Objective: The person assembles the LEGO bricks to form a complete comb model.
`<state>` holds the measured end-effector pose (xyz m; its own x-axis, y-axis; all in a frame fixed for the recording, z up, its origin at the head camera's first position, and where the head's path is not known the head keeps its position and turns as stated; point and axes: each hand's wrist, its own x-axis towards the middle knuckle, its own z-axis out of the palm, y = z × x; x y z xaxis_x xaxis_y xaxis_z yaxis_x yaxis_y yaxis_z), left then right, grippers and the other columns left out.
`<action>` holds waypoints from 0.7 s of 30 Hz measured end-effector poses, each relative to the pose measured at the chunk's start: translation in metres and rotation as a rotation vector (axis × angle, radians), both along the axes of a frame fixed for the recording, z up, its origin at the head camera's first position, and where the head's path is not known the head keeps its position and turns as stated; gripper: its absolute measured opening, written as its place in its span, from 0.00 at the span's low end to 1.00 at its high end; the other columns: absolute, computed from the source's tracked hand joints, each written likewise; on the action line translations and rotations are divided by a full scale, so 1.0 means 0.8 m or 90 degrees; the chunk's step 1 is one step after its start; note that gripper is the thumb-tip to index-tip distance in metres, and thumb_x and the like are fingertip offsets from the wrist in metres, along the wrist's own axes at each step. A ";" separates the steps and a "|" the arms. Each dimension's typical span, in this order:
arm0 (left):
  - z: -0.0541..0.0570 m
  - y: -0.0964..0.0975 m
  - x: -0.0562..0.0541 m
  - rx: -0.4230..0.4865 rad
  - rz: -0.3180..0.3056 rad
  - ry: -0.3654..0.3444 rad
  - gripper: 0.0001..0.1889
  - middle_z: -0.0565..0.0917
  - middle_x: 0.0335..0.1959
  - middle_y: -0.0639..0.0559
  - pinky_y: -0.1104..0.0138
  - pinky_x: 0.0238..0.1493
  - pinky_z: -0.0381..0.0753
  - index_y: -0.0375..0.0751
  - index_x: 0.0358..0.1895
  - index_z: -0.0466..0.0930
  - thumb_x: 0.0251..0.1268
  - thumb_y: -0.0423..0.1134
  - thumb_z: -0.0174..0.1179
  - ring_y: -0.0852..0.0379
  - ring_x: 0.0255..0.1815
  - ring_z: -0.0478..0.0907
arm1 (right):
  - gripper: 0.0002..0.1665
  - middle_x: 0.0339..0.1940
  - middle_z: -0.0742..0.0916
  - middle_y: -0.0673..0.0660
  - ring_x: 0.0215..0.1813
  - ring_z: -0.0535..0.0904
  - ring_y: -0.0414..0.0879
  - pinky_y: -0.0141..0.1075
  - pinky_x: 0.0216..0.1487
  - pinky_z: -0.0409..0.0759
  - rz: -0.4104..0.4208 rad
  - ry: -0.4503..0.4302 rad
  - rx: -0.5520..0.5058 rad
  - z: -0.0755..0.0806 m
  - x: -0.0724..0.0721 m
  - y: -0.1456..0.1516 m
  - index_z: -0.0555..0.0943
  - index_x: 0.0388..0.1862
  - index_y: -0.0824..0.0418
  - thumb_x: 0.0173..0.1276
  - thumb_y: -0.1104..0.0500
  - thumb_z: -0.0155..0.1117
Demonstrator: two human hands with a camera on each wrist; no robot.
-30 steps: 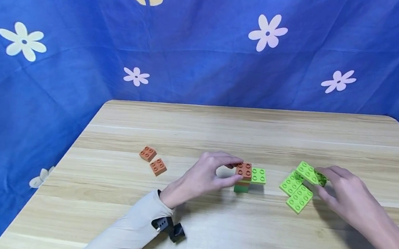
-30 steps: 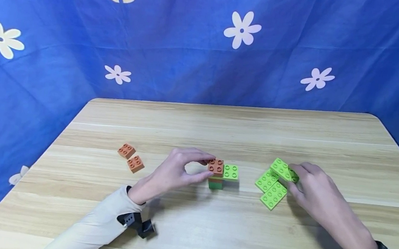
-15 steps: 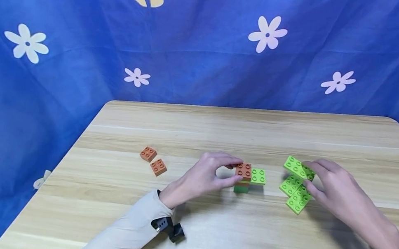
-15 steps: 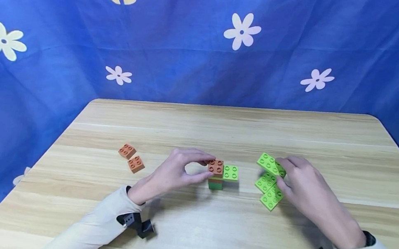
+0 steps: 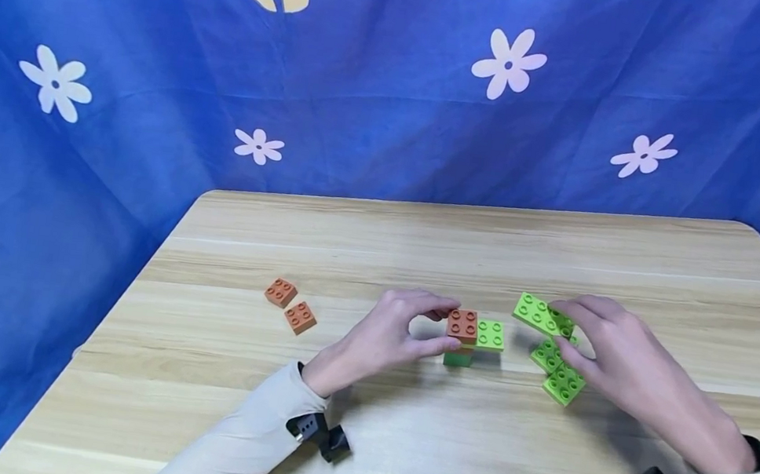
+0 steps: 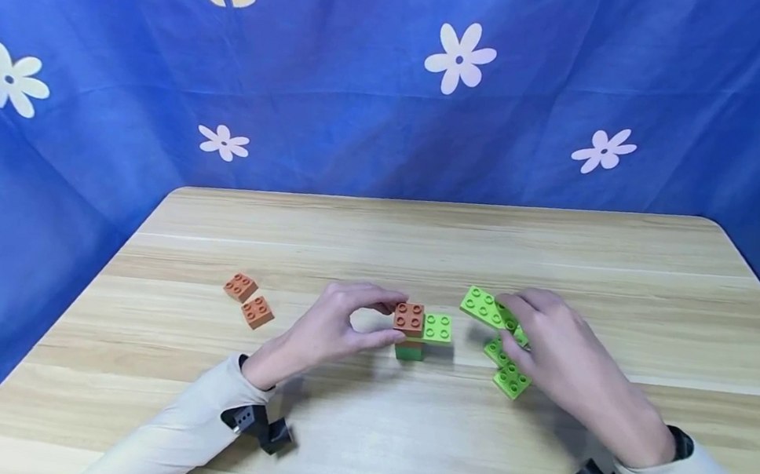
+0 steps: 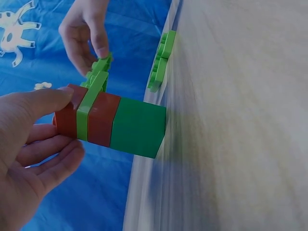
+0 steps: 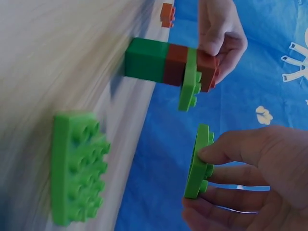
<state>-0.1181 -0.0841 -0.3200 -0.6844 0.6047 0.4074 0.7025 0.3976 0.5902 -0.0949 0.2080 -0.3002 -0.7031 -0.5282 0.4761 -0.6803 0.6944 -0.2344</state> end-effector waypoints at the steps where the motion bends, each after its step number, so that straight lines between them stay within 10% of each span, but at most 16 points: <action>1: 0.000 0.000 0.000 0.003 -0.002 -0.001 0.22 0.86 0.46 0.42 0.72 0.48 0.81 0.29 0.51 0.81 0.55 0.38 0.71 0.51 0.42 0.84 | 0.24 0.41 0.85 0.66 0.43 0.83 0.60 0.53 0.42 0.83 0.004 -0.001 0.000 0.002 0.000 -0.002 0.81 0.47 0.72 0.49 0.66 0.71; 21: -0.005 -0.004 0.002 0.003 0.016 -0.014 0.21 0.86 0.44 0.43 0.73 0.46 0.81 0.31 0.49 0.82 0.54 0.38 0.72 0.51 0.40 0.85 | 0.20 0.44 0.86 0.61 0.46 0.83 0.55 0.48 0.43 0.85 0.076 -0.003 0.005 0.015 0.005 -0.030 0.82 0.50 0.67 0.66 0.54 0.62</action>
<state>-0.1162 -0.0870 -0.3239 -0.7080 0.5853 0.3952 0.6793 0.4115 0.6076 -0.0906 0.1839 -0.2880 -0.6375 -0.6119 0.4683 -0.7570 0.6105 -0.2328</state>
